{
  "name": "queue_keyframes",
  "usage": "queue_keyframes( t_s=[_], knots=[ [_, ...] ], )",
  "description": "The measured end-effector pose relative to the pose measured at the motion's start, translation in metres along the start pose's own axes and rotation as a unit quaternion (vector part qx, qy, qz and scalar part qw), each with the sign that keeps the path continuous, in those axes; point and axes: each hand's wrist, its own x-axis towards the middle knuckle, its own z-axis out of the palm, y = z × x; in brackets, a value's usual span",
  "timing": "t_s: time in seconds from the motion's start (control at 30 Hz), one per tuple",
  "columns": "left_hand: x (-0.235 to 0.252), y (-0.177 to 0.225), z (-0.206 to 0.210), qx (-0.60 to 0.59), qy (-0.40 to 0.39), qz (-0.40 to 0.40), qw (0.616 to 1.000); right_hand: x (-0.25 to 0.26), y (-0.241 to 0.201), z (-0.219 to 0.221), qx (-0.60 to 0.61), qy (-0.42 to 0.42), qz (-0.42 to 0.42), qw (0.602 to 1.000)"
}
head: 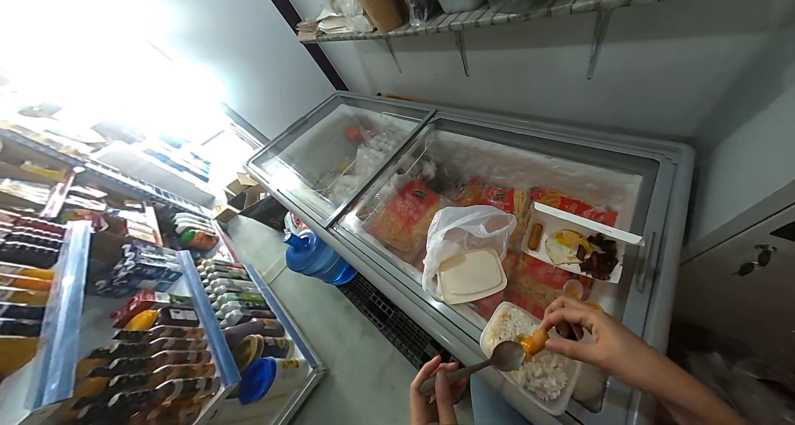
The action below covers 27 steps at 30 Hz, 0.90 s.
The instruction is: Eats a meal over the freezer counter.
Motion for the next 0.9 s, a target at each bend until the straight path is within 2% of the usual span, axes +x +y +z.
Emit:
queue_keyframes(
  t_s=[0.13,0.3,0.63,0.83,0.9],
  knots=[
    [0.001,-0.004,0.0,0.005,-0.017,0.013,1.0,0.006,-0.014,-0.014,0.167,-0.071,-0.012,0.983],
    [0.0,-0.01,0.003,0.011,-0.052,0.04,0.998,0.014,-0.032,-0.019,0.267,-0.146,-0.049,0.951],
    [0.003,-0.014,0.008,0.007,-0.07,0.054,0.996,0.032,-0.069,-0.016,0.289,-0.283,-0.161,0.9],
    [0.007,-0.015,0.01,0.0,-0.073,0.066,0.995,0.036,-0.087,-0.012,0.326,-0.319,-0.185,0.871],
    [0.007,-0.025,0.007,0.015,-0.067,0.076,0.995,0.036,-0.093,-0.011,0.325,-0.322,-0.197,0.867]
  ],
)
